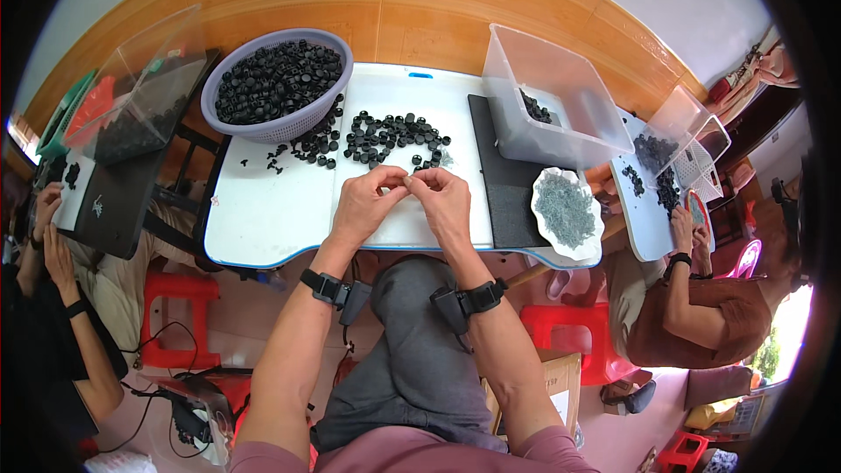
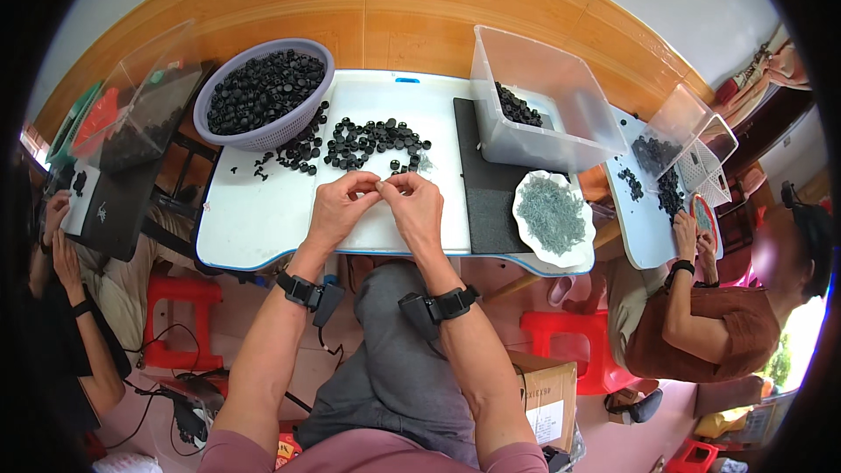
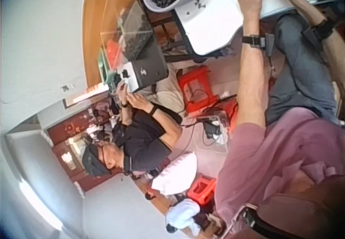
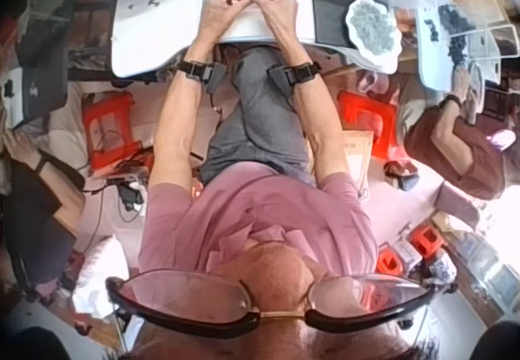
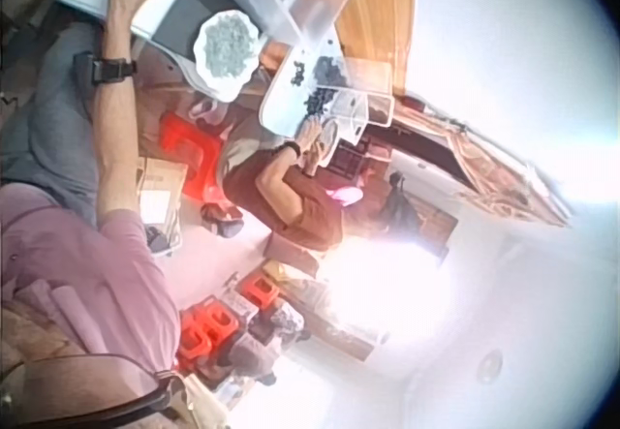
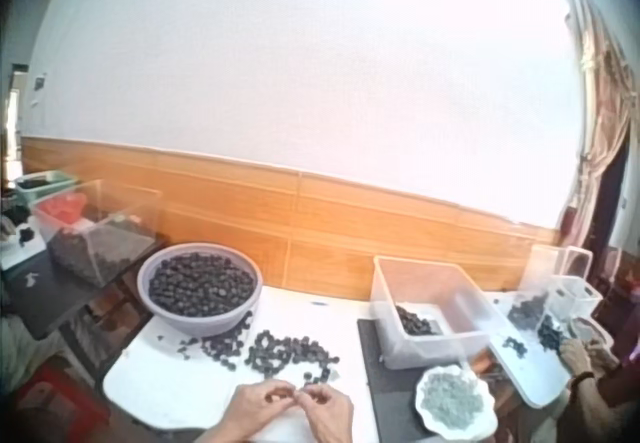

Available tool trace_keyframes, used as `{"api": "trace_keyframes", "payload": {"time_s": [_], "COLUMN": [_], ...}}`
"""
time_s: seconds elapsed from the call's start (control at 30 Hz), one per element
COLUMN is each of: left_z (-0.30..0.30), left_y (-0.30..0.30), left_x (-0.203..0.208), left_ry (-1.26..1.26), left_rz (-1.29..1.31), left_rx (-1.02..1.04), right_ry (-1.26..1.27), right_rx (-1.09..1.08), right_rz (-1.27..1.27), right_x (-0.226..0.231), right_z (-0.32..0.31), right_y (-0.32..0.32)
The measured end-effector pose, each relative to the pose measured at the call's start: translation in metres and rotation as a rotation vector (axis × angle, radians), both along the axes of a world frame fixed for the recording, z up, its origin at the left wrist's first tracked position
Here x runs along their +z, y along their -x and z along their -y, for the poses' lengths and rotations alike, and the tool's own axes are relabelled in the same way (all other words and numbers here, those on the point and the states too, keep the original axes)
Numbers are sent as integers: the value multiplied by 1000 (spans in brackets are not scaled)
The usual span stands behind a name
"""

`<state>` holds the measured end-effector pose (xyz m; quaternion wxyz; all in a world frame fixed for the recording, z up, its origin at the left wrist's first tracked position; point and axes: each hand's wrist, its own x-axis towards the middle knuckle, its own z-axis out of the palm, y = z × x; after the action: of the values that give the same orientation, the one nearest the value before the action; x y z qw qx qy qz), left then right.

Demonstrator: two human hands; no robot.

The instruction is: Assemble small black rubber components by inserting tiny white plastic parts into them.

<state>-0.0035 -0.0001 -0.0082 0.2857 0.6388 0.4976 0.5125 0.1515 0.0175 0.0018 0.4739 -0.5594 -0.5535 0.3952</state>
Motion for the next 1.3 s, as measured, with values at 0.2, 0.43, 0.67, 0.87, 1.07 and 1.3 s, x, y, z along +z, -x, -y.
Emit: {"api": "trace_keyframes", "payload": {"time_s": [0.2, 0.43, 0.67, 0.87, 1.07, 1.3], "left_z": [-2, -1, -2, -1, 0, -1], "left_y": [1, 3, 1, 1, 1, 1], "left_x": [-5, 0, 0, 2, 4, 3], "left_ry": [3, 24, 20, 33, 72, 56], "left_rz": [-13, -59, -45, -36, -33, -31], "left_rx": [-14, 9, -8, -22, -45, -36], "right_ry": [26, -106, -65, -214, -271, -52], "right_rx": [60, -82, 96, 182, 195, 178], "right_rz": [52, 489, 651, 842, 605, -123], "right_x": [10, 34, 31, 23, 18, 11], "right_z": [4, -10, -10, -15, -12, -3], "right_y": [-7, -73, -76, -66, -62, -31]}}
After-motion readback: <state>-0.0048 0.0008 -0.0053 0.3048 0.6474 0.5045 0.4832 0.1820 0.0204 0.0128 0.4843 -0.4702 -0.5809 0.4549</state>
